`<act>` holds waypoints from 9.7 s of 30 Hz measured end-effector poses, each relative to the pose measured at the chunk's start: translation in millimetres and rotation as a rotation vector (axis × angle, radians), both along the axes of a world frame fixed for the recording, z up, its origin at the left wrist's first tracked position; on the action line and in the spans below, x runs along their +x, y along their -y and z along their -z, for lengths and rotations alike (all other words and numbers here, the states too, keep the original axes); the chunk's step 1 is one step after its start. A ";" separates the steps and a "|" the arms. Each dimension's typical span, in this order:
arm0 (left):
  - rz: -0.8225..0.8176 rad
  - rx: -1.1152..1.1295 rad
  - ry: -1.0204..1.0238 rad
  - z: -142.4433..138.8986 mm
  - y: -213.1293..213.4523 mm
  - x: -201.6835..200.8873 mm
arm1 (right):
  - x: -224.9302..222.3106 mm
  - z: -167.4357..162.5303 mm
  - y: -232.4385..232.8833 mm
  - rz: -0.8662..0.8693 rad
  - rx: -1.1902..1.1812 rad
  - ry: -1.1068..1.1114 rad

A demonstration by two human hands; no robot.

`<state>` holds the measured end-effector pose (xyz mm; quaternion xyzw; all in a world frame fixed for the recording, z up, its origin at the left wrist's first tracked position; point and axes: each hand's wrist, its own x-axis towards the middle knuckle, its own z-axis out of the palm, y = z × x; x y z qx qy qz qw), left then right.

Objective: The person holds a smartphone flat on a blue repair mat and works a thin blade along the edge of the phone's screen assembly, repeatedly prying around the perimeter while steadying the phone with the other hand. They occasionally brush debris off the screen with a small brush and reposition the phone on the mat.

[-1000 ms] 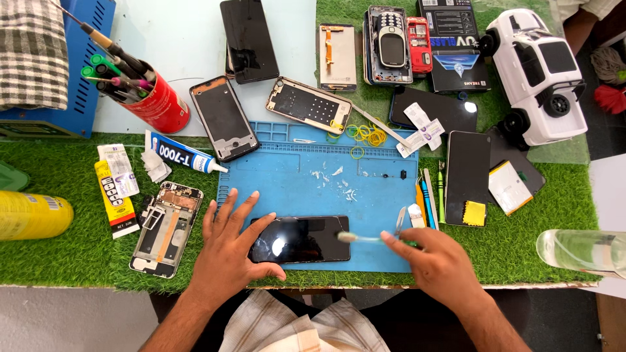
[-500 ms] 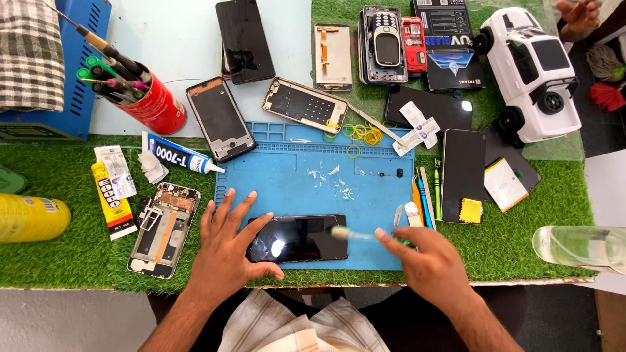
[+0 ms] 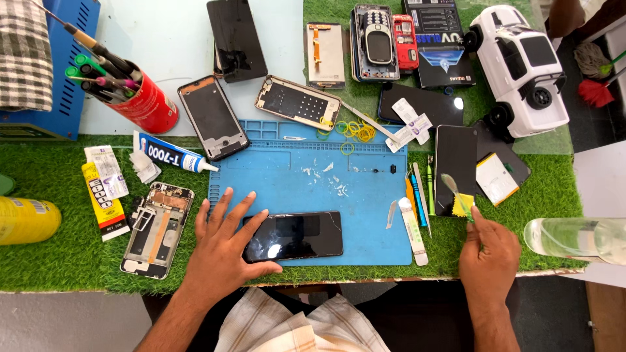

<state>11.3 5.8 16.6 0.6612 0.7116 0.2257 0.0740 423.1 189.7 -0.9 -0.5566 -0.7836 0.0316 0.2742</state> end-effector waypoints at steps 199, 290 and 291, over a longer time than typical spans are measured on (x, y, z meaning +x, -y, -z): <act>-0.222 0.257 0.743 6.4 -3.8 -7.3 | -112.1 -21.7 0.5 0.126 -0.575 -0.031; 0.218 0.065 0.007 -6.2 -42.9 59.2 | -130.9 -43.3 5.9 -0.421 -0.688 -0.128; 0.218 0.067 0.008 -6.2 -42.8 59.7 | -131.1 -44.3 6.2 -0.420 -0.697 -0.137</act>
